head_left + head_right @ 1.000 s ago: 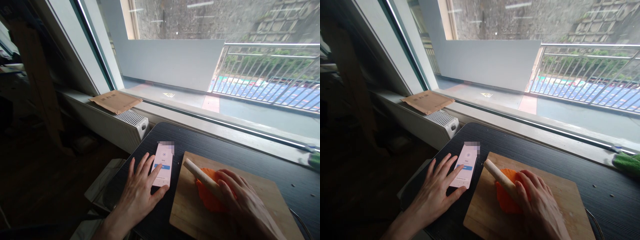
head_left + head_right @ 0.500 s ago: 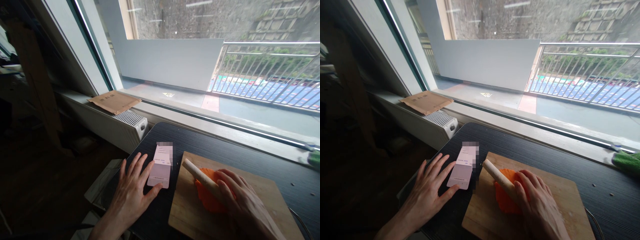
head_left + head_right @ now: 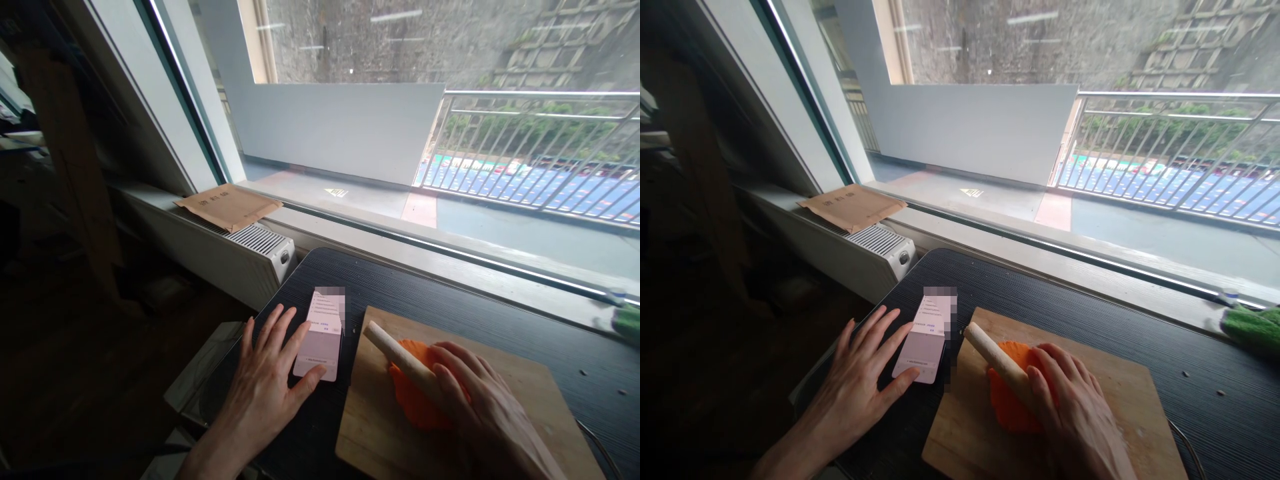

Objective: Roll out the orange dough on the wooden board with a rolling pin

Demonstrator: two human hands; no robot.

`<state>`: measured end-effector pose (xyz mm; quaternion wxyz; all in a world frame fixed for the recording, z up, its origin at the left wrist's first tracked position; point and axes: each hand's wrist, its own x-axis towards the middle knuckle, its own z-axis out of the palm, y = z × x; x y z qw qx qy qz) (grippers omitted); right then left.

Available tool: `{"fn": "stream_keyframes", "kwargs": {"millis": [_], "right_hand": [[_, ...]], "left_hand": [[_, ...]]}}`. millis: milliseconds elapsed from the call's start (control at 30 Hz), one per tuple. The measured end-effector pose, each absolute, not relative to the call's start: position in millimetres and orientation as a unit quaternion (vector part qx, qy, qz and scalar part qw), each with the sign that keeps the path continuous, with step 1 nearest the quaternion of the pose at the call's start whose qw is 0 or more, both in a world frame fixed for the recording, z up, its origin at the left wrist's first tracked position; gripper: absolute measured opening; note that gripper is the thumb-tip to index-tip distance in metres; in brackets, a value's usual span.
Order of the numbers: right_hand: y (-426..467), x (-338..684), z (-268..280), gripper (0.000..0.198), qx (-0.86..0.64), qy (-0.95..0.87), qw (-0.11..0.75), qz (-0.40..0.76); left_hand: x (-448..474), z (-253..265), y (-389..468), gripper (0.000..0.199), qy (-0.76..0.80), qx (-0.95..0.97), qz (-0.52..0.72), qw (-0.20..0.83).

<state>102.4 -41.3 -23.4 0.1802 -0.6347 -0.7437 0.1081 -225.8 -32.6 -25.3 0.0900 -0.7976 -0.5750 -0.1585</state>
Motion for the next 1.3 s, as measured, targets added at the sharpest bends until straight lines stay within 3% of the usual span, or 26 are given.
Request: {"fn": "stream_keyframes", "kwargs": {"millis": [600, 1300], "right_hand": [[-43, 99, -20, 0.04, -0.632, -0.742, 0.193, 0.109], [-43, 97, -17, 0.04, -0.632, -0.741, 0.198, 0.111]], "left_hand": [[-187, -24, 27, 0.057, -0.593, -0.791, -0.144, 0.043], [-194, -17, 22, 0.057, -0.591, -0.787, -0.164, 0.07]]}}
